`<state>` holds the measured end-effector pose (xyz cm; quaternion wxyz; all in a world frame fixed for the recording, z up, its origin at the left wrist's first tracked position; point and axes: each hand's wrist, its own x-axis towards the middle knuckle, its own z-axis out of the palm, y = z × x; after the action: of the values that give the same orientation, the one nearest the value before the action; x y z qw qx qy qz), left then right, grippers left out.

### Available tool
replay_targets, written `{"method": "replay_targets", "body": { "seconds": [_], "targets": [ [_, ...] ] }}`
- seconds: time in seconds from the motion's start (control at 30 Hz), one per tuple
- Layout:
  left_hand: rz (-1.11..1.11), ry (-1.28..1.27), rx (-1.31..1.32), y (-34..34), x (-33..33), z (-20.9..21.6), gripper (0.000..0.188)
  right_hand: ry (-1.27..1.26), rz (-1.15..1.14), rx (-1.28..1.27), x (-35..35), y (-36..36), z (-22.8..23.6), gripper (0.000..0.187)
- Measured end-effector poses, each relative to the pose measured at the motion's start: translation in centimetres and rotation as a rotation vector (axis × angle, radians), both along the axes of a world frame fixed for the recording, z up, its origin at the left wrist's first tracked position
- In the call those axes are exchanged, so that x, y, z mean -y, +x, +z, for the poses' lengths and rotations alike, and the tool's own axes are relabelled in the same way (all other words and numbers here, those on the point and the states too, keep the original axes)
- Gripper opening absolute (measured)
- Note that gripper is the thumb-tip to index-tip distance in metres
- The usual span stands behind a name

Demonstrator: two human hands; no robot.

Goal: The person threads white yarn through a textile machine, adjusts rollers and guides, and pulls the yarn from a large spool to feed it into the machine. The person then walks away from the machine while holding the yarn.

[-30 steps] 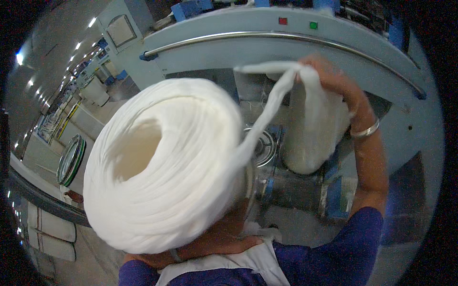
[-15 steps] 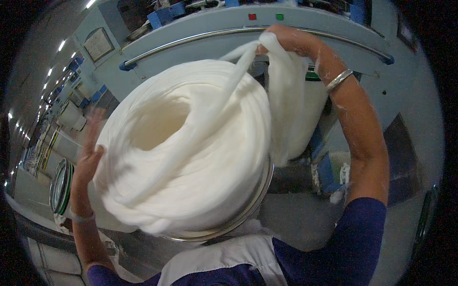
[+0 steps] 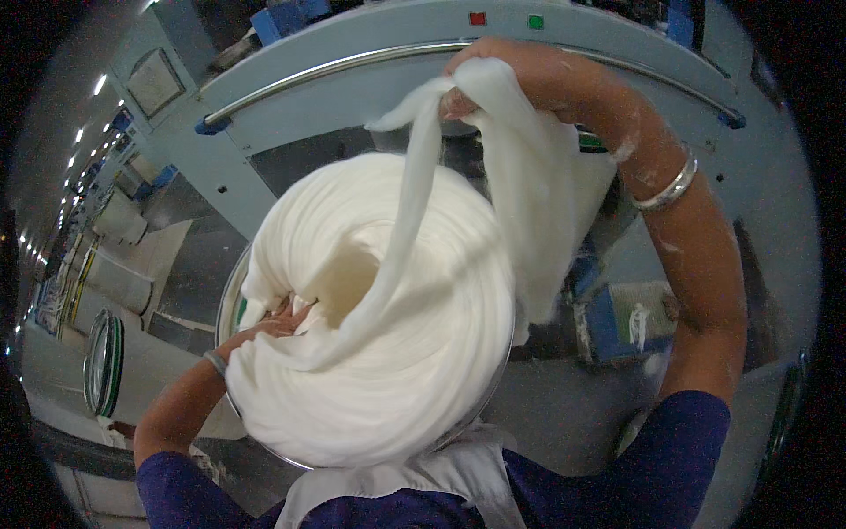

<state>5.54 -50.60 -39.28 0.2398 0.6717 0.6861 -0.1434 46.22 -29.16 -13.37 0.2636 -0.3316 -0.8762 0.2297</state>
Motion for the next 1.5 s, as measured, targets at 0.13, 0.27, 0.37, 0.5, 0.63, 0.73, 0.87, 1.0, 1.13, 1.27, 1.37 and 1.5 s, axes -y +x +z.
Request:
{"method": "replay_targets", "body": {
  "seconds": [0.13, 0.27, 0.37, 0.5, 0.63, 0.73, 0.87, 1.0, 1.13, 1.27, 1.37, 1.5],
  "targets": [
    [-0.109, -0.056, 0.027, -5.3, -3.6, -7.0, 0.088, -0.059, -0.019, 0.039, 2.0, -2.2, -1.7, 0.051],
    [-0.096, 0.055, 0.058, -8.2, -7.2, -10.0, 0.082, -0.246, 0.076, 0.224, 5.7, -5.3, -1.9, 0.051],
    [-0.152, 0.084, 0.124, -9.4, -8.5, -9.8, 0.084, -0.474, 0.213, 0.202, 9.0, -7.7, -2.1, 0.043],
    [-0.177, 0.142, 0.146, -9.6, -10.2, -8.4, 0.086, -0.661, 0.143, 0.175, 12.2, -9.4, -2.6, 0.042],
    [-0.192, 0.190, 0.147, -9.3, -12.4, -6.5, 0.088, -0.800, 0.050, 0.065, 13.1, -9.8, -3.1, 0.042],
    [-0.191, 0.216, 0.138, -9.2, -13.7, -5.4, 0.090, -0.895, 0.014, 0.122, 13.0, -9.5, -4.3, 0.041],
    [-0.229, 0.310, 0.128, -9.5, -14.7, -5.2, 0.089, -0.858, 0.168, 0.110, 12.1, -8.5, -7.0, 0.031],
    [-0.034, 0.248, 0.049, -9.7, -15.9, -6.1, 0.094, -0.873, 0.202, 0.032, 11.1, -6.8, -8.8, 0.030],
    [-0.150, 0.405, -0.183, -9.2, -17.1, -6.5, 0.095, -0.955, 0.231, 0.024, 10.2, -6.4, -9.7, 0.031],
    [-0.172, 0.458, 0.318, -8.4, -21.3, -5.2, 0.084, -0.919, 0.265, -0.001, 8.4, -6.1, -10.1, 0.032],
    [-0.200, 0.378, 0.176, -7.9, -25.8, -4.5, 0.081, -0.890, 0.205, 0.001, 6.0, -5.1, -11.1, 0.033],
    [-0.214, 0.318, 0.161, -8.1, -30.9, -4.6, 0.076, -0.815, 0.140, 0.011, 1.5, -3.6, -13.4, 0.034]
  ]
}}
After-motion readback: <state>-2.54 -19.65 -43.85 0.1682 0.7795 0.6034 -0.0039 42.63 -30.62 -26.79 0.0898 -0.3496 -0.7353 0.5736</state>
